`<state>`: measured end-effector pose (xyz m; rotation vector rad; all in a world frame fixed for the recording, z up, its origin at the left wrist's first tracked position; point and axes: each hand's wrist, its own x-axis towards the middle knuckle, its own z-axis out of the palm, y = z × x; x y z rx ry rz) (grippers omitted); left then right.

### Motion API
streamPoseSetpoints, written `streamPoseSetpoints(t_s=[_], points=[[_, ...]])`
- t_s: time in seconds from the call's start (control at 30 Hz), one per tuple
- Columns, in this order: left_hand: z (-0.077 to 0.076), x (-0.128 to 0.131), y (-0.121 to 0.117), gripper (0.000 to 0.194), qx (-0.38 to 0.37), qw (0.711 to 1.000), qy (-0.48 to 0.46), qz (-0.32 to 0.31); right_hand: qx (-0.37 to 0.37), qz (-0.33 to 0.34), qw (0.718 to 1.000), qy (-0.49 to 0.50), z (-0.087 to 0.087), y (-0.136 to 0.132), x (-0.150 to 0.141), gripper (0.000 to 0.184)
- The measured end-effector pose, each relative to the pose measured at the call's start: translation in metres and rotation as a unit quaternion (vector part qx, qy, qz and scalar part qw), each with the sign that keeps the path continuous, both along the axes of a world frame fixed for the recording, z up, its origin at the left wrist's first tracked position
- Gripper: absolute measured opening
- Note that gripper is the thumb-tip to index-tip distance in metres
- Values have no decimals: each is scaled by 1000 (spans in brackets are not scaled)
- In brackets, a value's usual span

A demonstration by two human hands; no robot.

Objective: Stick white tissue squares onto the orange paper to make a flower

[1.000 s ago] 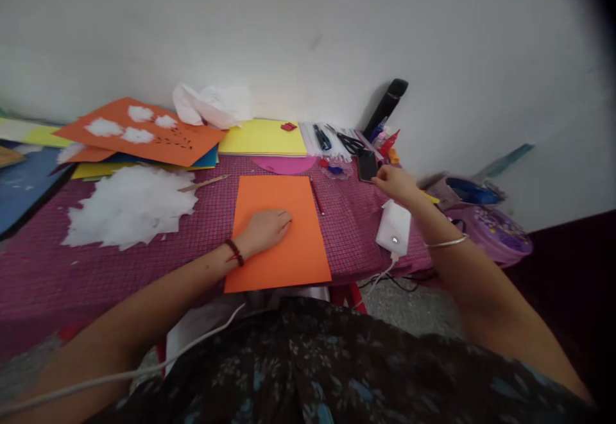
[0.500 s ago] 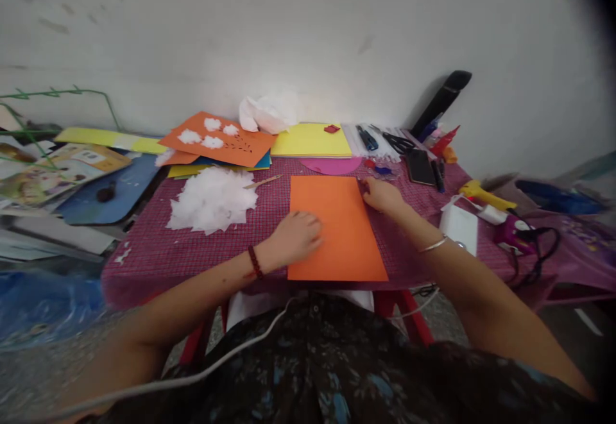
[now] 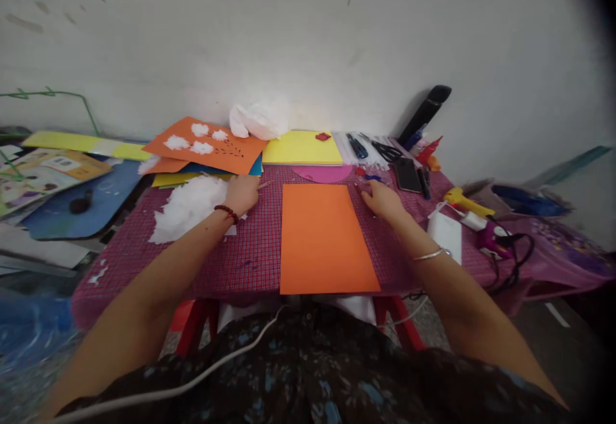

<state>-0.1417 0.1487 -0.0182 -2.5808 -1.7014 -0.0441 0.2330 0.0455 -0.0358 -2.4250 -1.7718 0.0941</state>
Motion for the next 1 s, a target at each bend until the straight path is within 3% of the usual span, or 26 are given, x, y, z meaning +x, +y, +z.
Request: streamPoseSetpoints(t_s=[0.1, 0.2, 0.23, 0.3, 0.4, 0.47, 0.53, 0.63, 0.77, 0.83, 0.9, 1.0], points=[[8, 7, -9, 17, 25, 999, -30, 13, 102, 56, 992, 52, 10, -3, -18, 43], [17, 30, -31, 11, 38, 971, -233, 36, 185, 179, 954, 153, 16, -9, -57, 42], [17, 42, -41, 15, 8, 940, -340, 19, 183, 224, 942, 170, 16, -11, -72, 48], [17, 65, -60, 19, -126, 841, -526, -1, 152, 310, 921, 180, 13, -15, -98, 62], [13, 89, -82, 8, -308, 703, -640, -28, 118, 363, 908, 170, 1, -15, -116, 73], [12, 93, -90, 3, -391, 647, -654, -23, 113, 357, 910, 179, -8, -12, -115, 72], [12, 91, -96, 5, -443, 619, -648, -15, 118, 341, 910, 205, -16, -10, -107, 61], [7, 90, -102, 3, -451, 620, -640, -35, 123, 338, 901, 243, -25, -7, -97, 38], [-12, 97, -105, 9, -391, 654, -642, -86, 93, 368, 872, 310, -26, -10, -97, 21], [-22, 100, -103, 5, -307, 698, -638, -109, 110, 370, 848, 362, -23, -15, -97, 25], [-29, 98, -101, 4, -197, 764, -599, -140, 120, 353, 829, 417, -19, -18, -95, 28], [-35, 87, -98, 14, -79, 844, -485, -216, 137, 279, 799, 514, -19, -19, -89, 27]])
